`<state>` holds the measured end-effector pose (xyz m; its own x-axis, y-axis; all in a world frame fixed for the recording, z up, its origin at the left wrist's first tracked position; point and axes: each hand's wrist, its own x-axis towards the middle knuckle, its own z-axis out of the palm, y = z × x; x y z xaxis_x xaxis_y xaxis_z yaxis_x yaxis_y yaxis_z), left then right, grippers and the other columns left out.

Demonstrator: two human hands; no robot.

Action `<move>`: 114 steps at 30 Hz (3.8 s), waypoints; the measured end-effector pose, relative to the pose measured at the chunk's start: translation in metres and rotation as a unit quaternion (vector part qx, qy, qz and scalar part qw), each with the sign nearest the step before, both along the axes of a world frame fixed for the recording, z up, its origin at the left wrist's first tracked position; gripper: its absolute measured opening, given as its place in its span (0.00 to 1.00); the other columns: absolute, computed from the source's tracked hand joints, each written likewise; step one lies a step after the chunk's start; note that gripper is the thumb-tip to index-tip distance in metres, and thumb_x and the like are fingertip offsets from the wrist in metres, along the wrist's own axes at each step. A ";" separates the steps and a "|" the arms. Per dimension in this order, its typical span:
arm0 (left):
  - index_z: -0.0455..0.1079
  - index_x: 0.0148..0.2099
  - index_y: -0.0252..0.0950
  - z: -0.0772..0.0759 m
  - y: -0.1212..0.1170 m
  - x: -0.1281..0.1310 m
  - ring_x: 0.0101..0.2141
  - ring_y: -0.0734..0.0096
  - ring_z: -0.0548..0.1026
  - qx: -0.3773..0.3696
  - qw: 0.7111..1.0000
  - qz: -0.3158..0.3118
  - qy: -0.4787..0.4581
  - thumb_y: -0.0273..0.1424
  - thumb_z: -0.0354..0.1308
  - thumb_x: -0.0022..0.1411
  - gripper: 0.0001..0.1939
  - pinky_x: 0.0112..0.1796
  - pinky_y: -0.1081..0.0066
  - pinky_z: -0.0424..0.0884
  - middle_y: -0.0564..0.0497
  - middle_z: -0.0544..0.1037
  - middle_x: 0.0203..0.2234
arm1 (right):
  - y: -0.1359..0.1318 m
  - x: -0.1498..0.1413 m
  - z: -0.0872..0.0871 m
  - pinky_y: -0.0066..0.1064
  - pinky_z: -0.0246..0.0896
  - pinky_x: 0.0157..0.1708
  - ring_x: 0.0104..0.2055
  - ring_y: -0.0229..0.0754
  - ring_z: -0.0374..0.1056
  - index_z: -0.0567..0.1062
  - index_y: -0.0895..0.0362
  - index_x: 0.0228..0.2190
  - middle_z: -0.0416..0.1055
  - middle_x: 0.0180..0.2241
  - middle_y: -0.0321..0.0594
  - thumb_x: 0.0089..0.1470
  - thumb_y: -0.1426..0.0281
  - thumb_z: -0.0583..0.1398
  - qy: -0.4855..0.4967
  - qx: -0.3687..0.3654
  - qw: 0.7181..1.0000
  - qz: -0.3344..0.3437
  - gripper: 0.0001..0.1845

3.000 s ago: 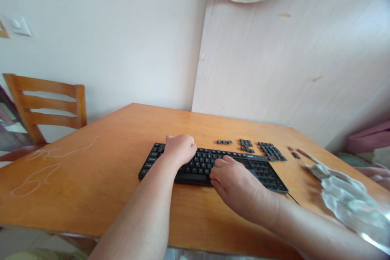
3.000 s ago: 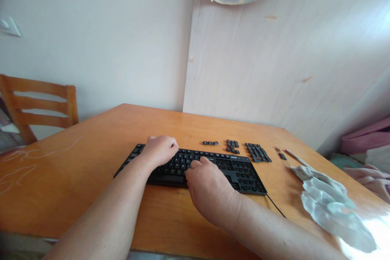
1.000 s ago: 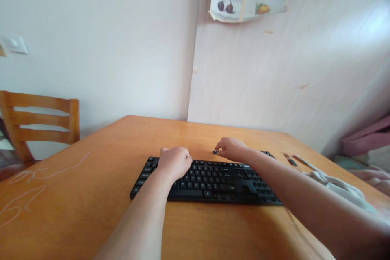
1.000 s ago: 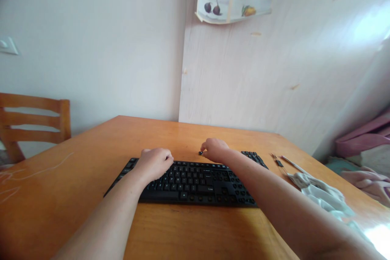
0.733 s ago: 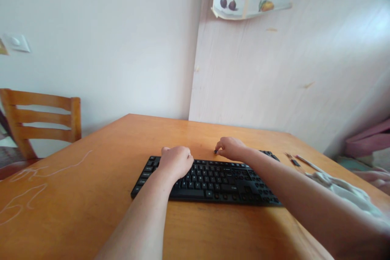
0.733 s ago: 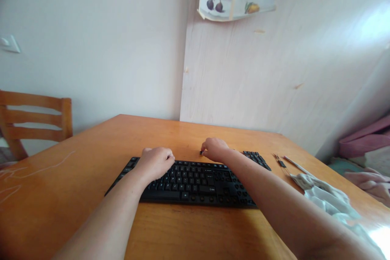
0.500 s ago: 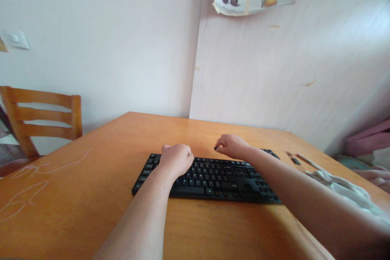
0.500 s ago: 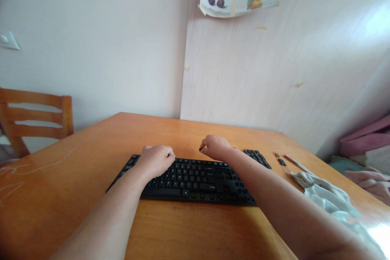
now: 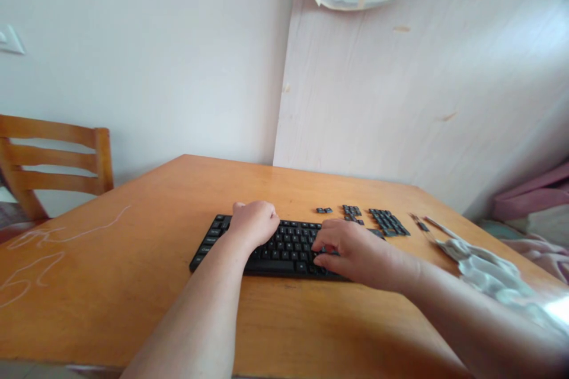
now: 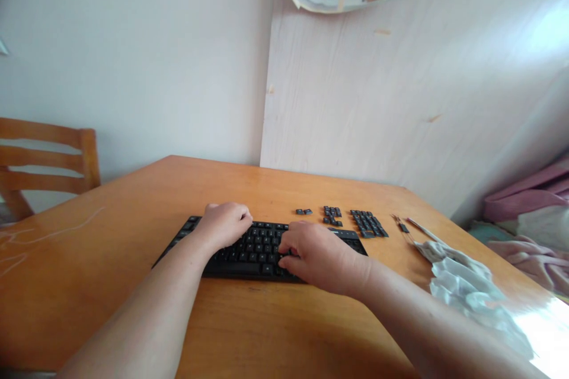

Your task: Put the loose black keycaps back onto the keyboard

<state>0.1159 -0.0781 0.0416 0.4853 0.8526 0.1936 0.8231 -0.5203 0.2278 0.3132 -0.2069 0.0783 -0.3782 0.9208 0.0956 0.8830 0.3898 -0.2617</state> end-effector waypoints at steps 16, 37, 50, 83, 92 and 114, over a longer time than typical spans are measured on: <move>0.75 0.30 0.38 0.002 -0.001 -0.001 0.37 0.59 0.77 -0.008 1.000 -0.003 0.001 0.32 0.47 0.62 0.16 0.46 0.56 0.64 0.45 0.82 0.32 | -0.013 -0.014 -0.010 0.29 0.58 0.40 0.39 0.40 0.66 0.78 0.55 0.31 0.71 0.33 0.38 0.57 0.68 0.62 -0.052 -0.014 0.998 -0.018 0.06; 0.75 0.29 0.38 0.002 -0.001 0.000 0.35 0.59 0.77 -0.003 1.000 -0.002 0.004 0.32 0.47 0.62 0.17 0.45 0.56 0.64 0.44 0.81 0.31 | -0.017 -0.043 -0.003 0.34 0.58 0.38 0.38 0.46 0.69 0.77 0.58 0.28 0.74 0.31 0.44 0.60 0.72 0.57 -0.239 -0.002 0.971 -0.025 0.11; 0.73 0.28 0.37 0.000 -0.001 -0.001 0.35 0.59 0.77 0.001 1.000 -0.003 -0.001 0.33 0.47 0.62 0.16 0.44 0.56 0.63 0.44 0.82 0.31 | -0.015 -0.039 -0.017 0.37 0.59 0.35 0.35 0.47 0.68 0.78 0.56 0.28 0.76 0.31 0.41 0.58 0.75 0.56 -0.329 0.031 0.943 0.033 0.11; 0.74 0.29 0.37 0.000 -0.001 -0.001 0.35 0.59 0.77 0.004 1.000 -0.004 0.005 0.33 0.47 0.62 0.16 0.44 0.56 0.63 0.45 0.82 0.31 | -0.054 -0.032 -0.037 0.36 0.55 0.32 0.32 0.43 0.65 0.78 0.58 0.37 0.73 0.32 0.42 0.59 0.77 0.54 -0.244 0.132 0.961 -0.019 0.13; 0.74 0.30 0.38 -0.001 -0.001 -0.001 0.36 0.59 0.77 0.000 1.000 -0.002 0.003 0.32 0.47 0.62 0.16 0.45 0.57 0.63 0.45 0.82 0.31 | -0.054 -0.032 -0.035 0.35 0.54 0.33 0.32 0.43 0.66 0.77 0.57 0.38 0.72 0.30 0.40 0.59 0.77 0.52 -0.189 0.116 0.974 -0.040 0.14; 0.74 0.29 0.37 0.003 -0.004 -0.001 0.36 0.59 0.77 0.002 1.000 -0.003 0.008 0.33 0.46 0.63 0.17 0.44 0.57 0.64 0.46 0.82 0.32 | 0.100 0.068 -0.023 0.33 0.62 0.50 0.51 0.49 0.71 0.79 0.55 0.48 0.77 0.49 0.45 0.55 0.69 0.58 -0.143 -0.005 0.970 -0.199 0.19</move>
<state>0.1146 -0.0826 0.0447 0.4939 0.8487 0.1890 0.8229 -0.5265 0.2135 0.3810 -0.1066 0.0550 -0.0022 0.9996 0.0292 0.9999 0.0018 0.0133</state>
